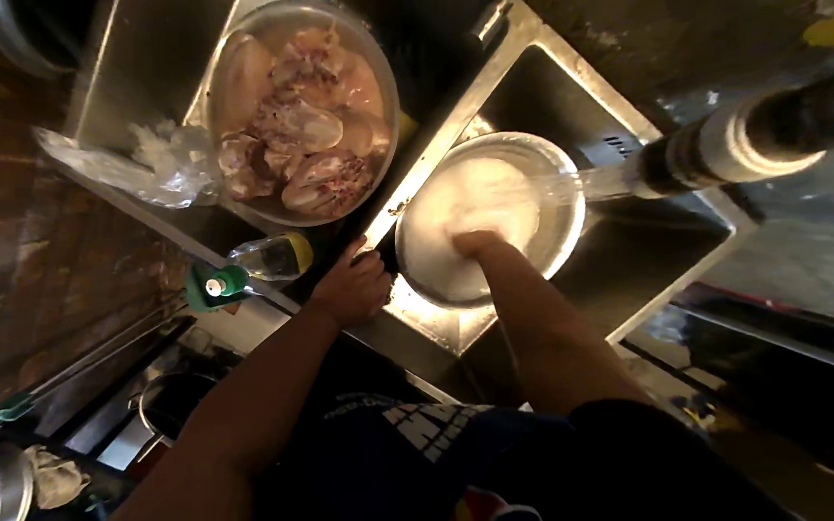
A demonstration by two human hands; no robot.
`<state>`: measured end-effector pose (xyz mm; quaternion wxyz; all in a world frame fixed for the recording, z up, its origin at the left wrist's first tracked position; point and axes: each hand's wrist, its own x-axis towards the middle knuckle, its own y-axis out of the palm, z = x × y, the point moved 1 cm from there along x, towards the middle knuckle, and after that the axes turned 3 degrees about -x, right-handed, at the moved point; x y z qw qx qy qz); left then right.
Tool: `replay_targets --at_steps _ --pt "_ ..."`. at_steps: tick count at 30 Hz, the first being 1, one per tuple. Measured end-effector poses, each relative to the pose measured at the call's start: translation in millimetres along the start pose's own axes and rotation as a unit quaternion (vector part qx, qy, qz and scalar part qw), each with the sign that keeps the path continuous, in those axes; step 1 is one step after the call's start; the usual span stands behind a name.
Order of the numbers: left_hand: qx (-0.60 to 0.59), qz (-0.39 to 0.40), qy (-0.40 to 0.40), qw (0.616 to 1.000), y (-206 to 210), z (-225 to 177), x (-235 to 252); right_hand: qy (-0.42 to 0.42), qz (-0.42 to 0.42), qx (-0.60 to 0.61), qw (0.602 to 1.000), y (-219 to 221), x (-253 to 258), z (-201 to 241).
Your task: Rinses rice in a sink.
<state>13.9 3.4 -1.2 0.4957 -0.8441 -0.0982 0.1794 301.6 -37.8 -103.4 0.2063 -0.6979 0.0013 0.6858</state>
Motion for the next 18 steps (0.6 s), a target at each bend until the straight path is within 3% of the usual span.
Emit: replay_targets --at_steps 2,3,5,6,8,9,13,18 --pt "-0.008 -0.012 0.001 1.0 2 0 -2 0.093 -0.02 0.04 0.995 4 8 0" --pt "-0.011 -0.012 0.002 1.0 2 1 -3 0.12 -0.056 0.117 0.984 12 11 3" --pt "-0.008 -0.007 0.002 1.0 1 1 -1 0.135 -0.12 0.304 0.936 22 5 10" --pt "-0.006 -0.011 0.003 1.0 1 3 -1 0.128 -0.112 0.319 0.933 21 1 11" --pt "-0.009 -0.012 0.002 1.0 2 2 -4 0.074 -0.029 0.131 0.988 15 -7 7" --pt "-0.008 -0.009 0.0 1.0 1 0 -4 0.06 0.005 0.067 0.996 9 -7 3" --pt "-0.003 -0.006 0.0 1.0 3 1 -3 0.079 -0.002 0.035 0.996 10 4 10" --pt "-0.01 -0.009 0.001 1.0 5 -1 -5 -0.015 -0.021 0.027 0.999 23 -4 6"
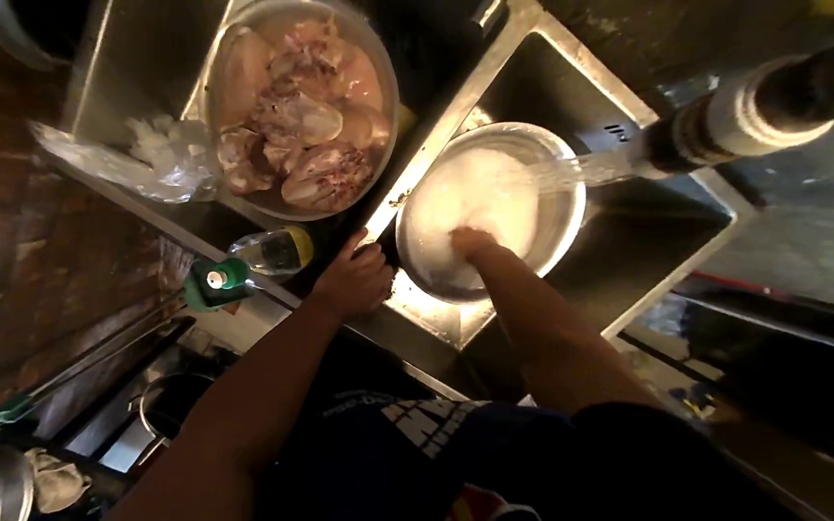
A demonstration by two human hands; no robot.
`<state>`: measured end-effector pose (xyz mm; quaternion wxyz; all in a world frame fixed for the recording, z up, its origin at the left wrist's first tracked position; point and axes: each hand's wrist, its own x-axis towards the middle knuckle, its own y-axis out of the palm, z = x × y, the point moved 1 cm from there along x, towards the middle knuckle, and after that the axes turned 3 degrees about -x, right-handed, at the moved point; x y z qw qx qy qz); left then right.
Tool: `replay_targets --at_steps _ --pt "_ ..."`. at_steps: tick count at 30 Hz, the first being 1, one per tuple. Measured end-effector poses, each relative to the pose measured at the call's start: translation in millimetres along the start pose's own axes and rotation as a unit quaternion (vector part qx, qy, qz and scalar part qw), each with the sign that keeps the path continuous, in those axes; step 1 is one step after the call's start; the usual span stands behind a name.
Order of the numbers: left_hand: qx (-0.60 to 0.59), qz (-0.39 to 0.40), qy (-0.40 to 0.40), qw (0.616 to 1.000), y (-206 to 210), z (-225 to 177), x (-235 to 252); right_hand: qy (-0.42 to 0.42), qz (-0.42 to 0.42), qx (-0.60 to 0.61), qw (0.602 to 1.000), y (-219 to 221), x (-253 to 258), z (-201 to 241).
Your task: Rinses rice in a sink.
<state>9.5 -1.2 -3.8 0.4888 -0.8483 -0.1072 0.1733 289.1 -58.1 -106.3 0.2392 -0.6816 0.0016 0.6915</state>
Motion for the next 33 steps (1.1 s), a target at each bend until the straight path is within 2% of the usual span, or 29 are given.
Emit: replay_targets --at_steps 3,5,7,8,13,15,17,19,22,26,29,31,33 --pt "0.005 -0.019 0.004 1.0 2 0 1 0.04 0.048 -0.036 0.997 -19 -8 0" --pt "0.004 -0.016 0.004 1.0 0 0 1 -0.011 0.01 -0.007 1.0 -39 -13 4" --pt "0.005 -0.021 0.004 1.0 -1 1 1 -0.06 -0.055 0.074 0.994 -63 -21 3" --pt "0.007 -0.026 0.005 1.0 -1 1 0 -0.054 -0.069 0.108 0.99 -78 -35 8" --pt "0.009 -0.043 0.011 0.999 3 2 1 0.052 -0.187 0.054 0.98 -119 -57 17" --pt "0.021 -0.056 0.013 0.998 4 3 -1 0.095 -0.233 0.073 0.965 -125 -60 25" --pt "0.023 -0.051 0.012 0.998 4 3 -1 0.13 -0.249 0.062 0.958 -132 -62 38" --pt "0.025 -0.049 0.014 0.998 6 2 0 0.126 -0.242 0.023 0.962 -140 -67 55" --pt "0.022 -0.048 0.01 0.999 6 3 -1 0.07 -0.23 -0.041 0.97 -133 -61 81" --pt "0.018 -0.028 0.002 0.999 3 1 0 -0.085 -0.203 -0.137 0.966 -83 -55 95" --pt "0.016 -0.016 0.003 1.0 -1 1 1 -0.123 -0.124 -0.103 0.979 -58 -59 91" --pt "0.021 -0.032 0.007 0.999 0 3 1 -0.107 -0.082 -0.045 0.99 -70 -63 78" --pt "0.018 -0.054 0.013 0.998 4 4 -2 -0.074 -0.113 0.005 0.991 -93 -66 59"
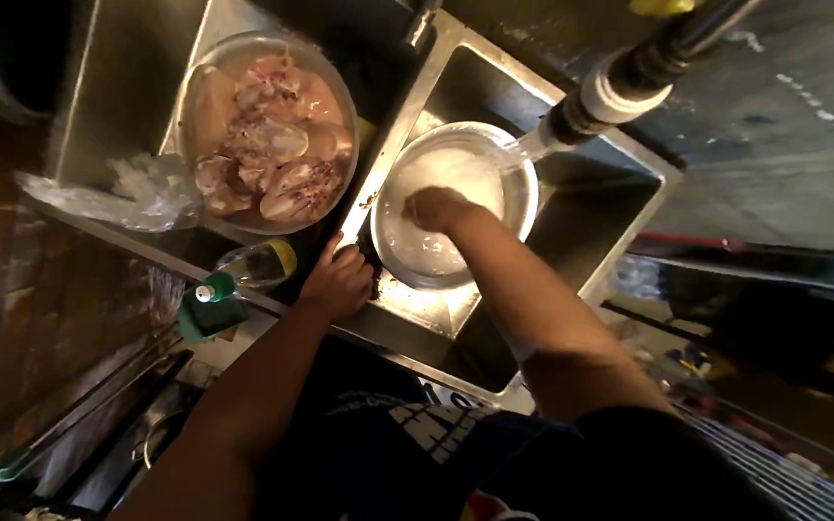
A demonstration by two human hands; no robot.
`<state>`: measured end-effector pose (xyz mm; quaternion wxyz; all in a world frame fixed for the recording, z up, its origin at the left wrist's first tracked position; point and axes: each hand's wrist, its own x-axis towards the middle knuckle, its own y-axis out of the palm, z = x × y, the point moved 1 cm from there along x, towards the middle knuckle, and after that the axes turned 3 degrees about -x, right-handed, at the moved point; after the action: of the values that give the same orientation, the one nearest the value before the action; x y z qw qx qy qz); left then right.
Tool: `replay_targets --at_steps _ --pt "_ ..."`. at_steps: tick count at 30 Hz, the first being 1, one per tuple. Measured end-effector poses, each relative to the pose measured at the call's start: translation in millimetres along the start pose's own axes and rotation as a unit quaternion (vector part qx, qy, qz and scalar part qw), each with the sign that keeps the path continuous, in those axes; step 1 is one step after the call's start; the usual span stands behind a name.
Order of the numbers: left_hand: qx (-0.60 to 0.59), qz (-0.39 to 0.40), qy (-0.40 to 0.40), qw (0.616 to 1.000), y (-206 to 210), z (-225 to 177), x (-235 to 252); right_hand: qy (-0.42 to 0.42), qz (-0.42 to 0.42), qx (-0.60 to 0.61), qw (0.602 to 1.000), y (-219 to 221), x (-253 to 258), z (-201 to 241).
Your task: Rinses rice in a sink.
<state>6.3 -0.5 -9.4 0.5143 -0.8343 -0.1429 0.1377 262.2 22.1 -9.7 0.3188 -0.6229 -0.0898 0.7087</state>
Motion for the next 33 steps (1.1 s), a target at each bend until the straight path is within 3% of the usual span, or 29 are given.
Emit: replay_targets --at_steps 3,5,7,9,11,13,16,18,21,22,24,27,30,31,33 --pt "-0.002 0.034 -0.008 0.999 -2 -2 2 0.058 -0.143 0.065 0.986 -37 -6 -24" --pt "0.002 0.056 -0.016 0.998 -5 -2 5 0.079 -0.278 0.154 0.945 -51 -15 -28" --pt "0.008 0.049 -0.014 0.999 -5 -2 4 0.101 -0.43 0.221 0.87 -52 -18 -27" --pt "0.015 0.054 -0.015 0.998 -6 -2 4 0.069 -0.543 0.319 0.773 -49 -18 -27" --pt "0.018 0.064 -0.017 0.998 -8 -3 5 0.018 -0.59 0.421 0.688 -47 -27 -23" --pt "0.018 0.057 -0.011 0.998 -9 -3 5 0.015 -0.601 0.463 0.651 -49 -49 -14" --pt "0.009 0.05 -0.007 0.999 -9 -2 3 0.062 -0.579 0.475 0.66 -40 -81 -3" --pt "-0.021 0.047 -0.027 0.998 -15 -4 5 0.086 -0.549 0.431 0.71 -16 -97 3" --pt "-0.113 0.002 -0.071 0.991 -34 -26 30 0.093 -0.398 0.389 0.826 55 -105 -2" --pt "-0.138 -0.009 -0.078 0.987 -42 -34 46 0.088 -0.352 0.393 0.845 85 -107 -3" --pt "-0.23 0.038 -0.115 0.966 -66 -48 93 0.099 -0.334 0.396 0.85 145 -119 2" --pt "-0.419 0.046 -0.193 0.886 -78 -58 175 0.169 -0.34 0.396 0.836 208 -150 5" --pt "-0.613 0.034 -0.276 0.74 -81 -67 230 0.238 -0.359 0.39 0.814 246 -179 9" --pt "-0.645 0.029 -0.278 0.711 -82 -70 242 0.253 -0.367 0.393 0.805 254 -186 11" --pt "-0.658 0.04 -0.257 0.707 -88 -76 256 0.28 -0.368 0.402 0.79 264 -196 14"
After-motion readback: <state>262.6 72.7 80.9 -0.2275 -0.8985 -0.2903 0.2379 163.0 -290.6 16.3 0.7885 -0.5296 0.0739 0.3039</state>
